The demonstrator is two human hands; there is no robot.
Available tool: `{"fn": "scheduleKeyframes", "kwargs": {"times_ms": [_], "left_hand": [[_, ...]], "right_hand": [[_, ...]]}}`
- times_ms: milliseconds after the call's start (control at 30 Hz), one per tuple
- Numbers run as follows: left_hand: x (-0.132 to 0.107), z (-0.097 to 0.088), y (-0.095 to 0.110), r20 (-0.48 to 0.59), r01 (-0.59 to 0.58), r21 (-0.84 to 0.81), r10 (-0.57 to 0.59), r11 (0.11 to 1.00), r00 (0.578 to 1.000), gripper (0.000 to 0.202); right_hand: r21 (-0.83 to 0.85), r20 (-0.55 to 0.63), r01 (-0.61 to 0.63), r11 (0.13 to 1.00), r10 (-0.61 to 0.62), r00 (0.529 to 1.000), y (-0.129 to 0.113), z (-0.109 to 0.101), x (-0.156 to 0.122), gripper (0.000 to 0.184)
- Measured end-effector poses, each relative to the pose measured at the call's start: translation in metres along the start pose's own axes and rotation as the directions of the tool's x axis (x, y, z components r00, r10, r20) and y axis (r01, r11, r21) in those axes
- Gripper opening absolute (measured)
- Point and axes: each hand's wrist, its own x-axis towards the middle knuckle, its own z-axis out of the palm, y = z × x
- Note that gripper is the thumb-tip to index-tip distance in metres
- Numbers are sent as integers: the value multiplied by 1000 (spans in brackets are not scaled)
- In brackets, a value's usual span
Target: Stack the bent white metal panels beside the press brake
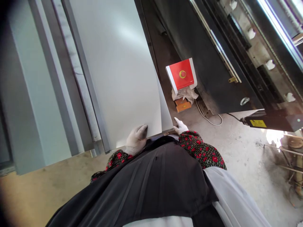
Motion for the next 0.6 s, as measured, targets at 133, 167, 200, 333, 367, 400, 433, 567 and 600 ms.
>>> {"fn": "scheduleKeyframes", "kwargs": {"times_ms": [133, 167, 200, 333, 367, 400, 433, 567, 600], "left_hand": [[0, 0, 3, 7, 5, 8, -5, 1000, 1000, 62], [0, 0, 4, 8, 9, 6, -9, 1000, 1000, 63], [0, 1, 4, 8, 15, 4, -15, 1000, 1000, 63], [4, 0, 8, 8, 37, -22, -37, 999, 999, 61], [7, -1, 9, 16, 40, -38, -39, 998, 999, 61], [10, 0, 11, 25, 50, -61, -49, 997, 998, 61], [14, 0, 14, 42, 71, -100, -67, 992, 997, 61], [23, 7, 30, 135, 168, -316, -131, 934, 982, 57], [22, 9, 33, 153, 185, -359, -138, 915, 979, 55]], "right_hand": [[-143, 4, 236, 961, -238, 971, -7, -4, -3, 64], [-181, 3, 261, 948, -265, 964, -10, -5, -3, 61], [-215, 7, 276, 937, -281, 960, -13, -7, -3, 59], [-175, -56, 201, 964, -214, 975, -34, -13, -3, 50], [-94, -86, 169, 981, -177, 980, -41, -15, -3, 46], [-9, -108, 146, 989, -146, 983, -50, -16, -3, 40], [60, -120, 134, 989, -126, 985, -58, -18, -4, 34], [90, -91, 129, 988, -121, 989, -97, -33, -3, 28], [72, -63, 135, 988, -131, 989, -107, -39, -2, 29]]}}
